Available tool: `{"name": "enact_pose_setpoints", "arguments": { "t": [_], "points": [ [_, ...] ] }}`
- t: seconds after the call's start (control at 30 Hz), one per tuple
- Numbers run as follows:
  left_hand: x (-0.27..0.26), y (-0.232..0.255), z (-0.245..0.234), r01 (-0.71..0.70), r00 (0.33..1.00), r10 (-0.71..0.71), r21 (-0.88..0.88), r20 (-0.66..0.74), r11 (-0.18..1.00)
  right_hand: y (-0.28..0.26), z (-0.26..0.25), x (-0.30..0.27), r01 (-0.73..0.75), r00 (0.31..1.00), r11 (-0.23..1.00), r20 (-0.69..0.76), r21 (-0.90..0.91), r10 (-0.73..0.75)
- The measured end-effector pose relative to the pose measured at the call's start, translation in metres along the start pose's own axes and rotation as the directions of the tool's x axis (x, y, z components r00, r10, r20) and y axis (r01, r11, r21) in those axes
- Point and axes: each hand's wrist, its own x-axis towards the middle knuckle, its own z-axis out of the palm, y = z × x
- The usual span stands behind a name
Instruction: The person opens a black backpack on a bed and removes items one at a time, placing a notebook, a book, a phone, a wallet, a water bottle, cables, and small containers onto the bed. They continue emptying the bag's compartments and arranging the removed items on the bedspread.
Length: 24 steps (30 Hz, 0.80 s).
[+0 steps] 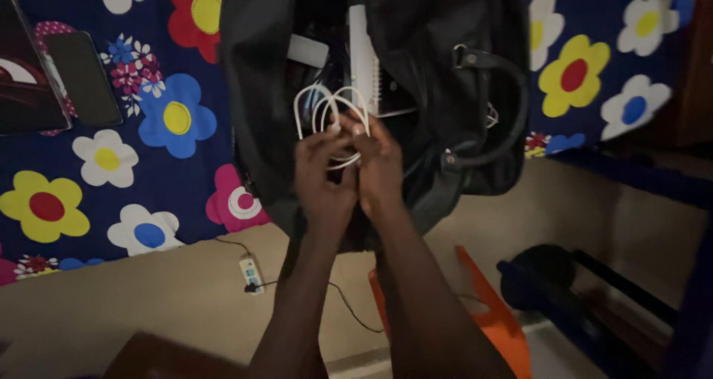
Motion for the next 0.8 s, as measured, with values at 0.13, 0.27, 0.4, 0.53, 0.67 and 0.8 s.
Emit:
{"name": "enact_pose_setpoints", "arguments": {
  "t": [0.13,0.27,0.4,0.53,0.67,0.8],
  "points": [
    [-0.02,0.051,-0.044,-0.227,0.974,0.226,0.073,0.023,0.971,-0.026,0.021,-0.051,0.037,0.999,0.996,0.018,0.084,-0.039],
    [-0.045,0.105,-0.099,-0.438,0.898,0.437,0.207,0.055,0.875,-0.077,0.052,-0.106,-0.006,0.984,0.941,0.169,0.337,-0.055],
    [-0.088,0.135,-0.153,-0.043,0.932,0.037,-0.01,-0.361,0.999,-0.108,0.092,-0.171,-0.192,0.947,0.862,0.32,0.468,0.037],
    [-0.057,0.121,-0.201,0.29,0.871,-0.488,-0.743,-0.057,0.603,-0.102,0.139,-0.198,-0.276,0.865,0.903,0.495,0.328,0.085],
    [-0.053,0.091,-0.236,0.363,0.857,-0.469,-0.896,0.212,0.258,-0.063,0.17,-0.206,-0.263,0.845,0.954,0.511,0.142,0.158],
    [-0.042,0.057,-0.265,0.202,0.892,-0.449,-0.85,-0.045,0.486,-0.03,0.19,-0.169,-0.201,0.886,0.974,0.404,-0.103,0.226]
  ]
}}
